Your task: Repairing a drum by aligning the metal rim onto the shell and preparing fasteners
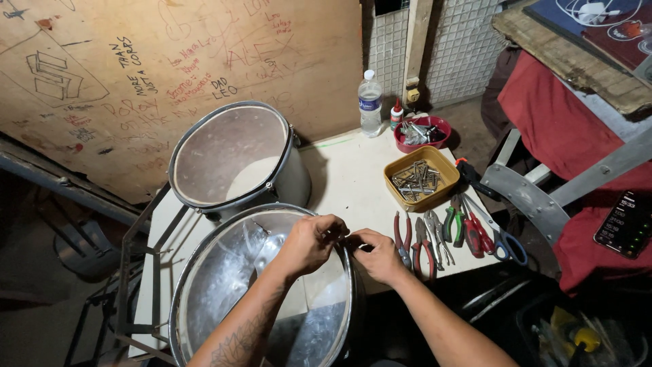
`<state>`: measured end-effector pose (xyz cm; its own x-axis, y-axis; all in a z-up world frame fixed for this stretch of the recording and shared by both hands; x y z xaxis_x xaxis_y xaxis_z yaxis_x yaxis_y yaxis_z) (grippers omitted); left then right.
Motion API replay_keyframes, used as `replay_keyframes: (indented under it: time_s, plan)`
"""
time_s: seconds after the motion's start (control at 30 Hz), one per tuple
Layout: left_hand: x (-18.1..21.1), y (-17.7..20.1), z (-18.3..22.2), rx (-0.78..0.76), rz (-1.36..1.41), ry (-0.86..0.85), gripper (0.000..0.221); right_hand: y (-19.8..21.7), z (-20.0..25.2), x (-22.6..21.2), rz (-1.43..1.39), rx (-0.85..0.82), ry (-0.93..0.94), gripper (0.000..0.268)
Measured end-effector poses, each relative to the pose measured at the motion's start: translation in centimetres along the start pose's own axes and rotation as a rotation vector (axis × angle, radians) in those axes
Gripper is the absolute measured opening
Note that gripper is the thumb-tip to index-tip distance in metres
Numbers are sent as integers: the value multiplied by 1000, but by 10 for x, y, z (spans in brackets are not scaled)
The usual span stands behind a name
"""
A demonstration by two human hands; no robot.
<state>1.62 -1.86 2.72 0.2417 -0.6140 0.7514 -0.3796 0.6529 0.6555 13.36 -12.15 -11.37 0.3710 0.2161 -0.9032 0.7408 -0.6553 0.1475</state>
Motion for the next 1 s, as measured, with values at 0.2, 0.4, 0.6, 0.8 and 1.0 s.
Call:
replay_keyframes:
  time_s: [0.2,0.4,0.6,0.8,1.0]
  plan:
    - [5,6,-5,29,-105,-132,13,4,1,-2,-18,34,28,26]
    - [28,-3,-8,-61,-474,-387,10,12,-7,-30,-61,60,172,17]
    - [21,-9,-28,-176,-504,-343,14,10,-12,-49,-79,-2,167,22]
    - [24,-31,-38,-210,-715,-390,15,11,-11,-47,-123,-13,144,25]
    - [14,-54,-51,-186,-961,-497,8,3,-10,-43,-103,14,128,24]
Point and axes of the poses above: each hand's wrist, its own z-axis away from the middle knuckle, its own y-axis out of the back of the hand, x = y × z, the point moved 7 cm from there along -z, towards the middle knuckle, and after that the axes turned 10 degrees about y, right-handed, at the moved point
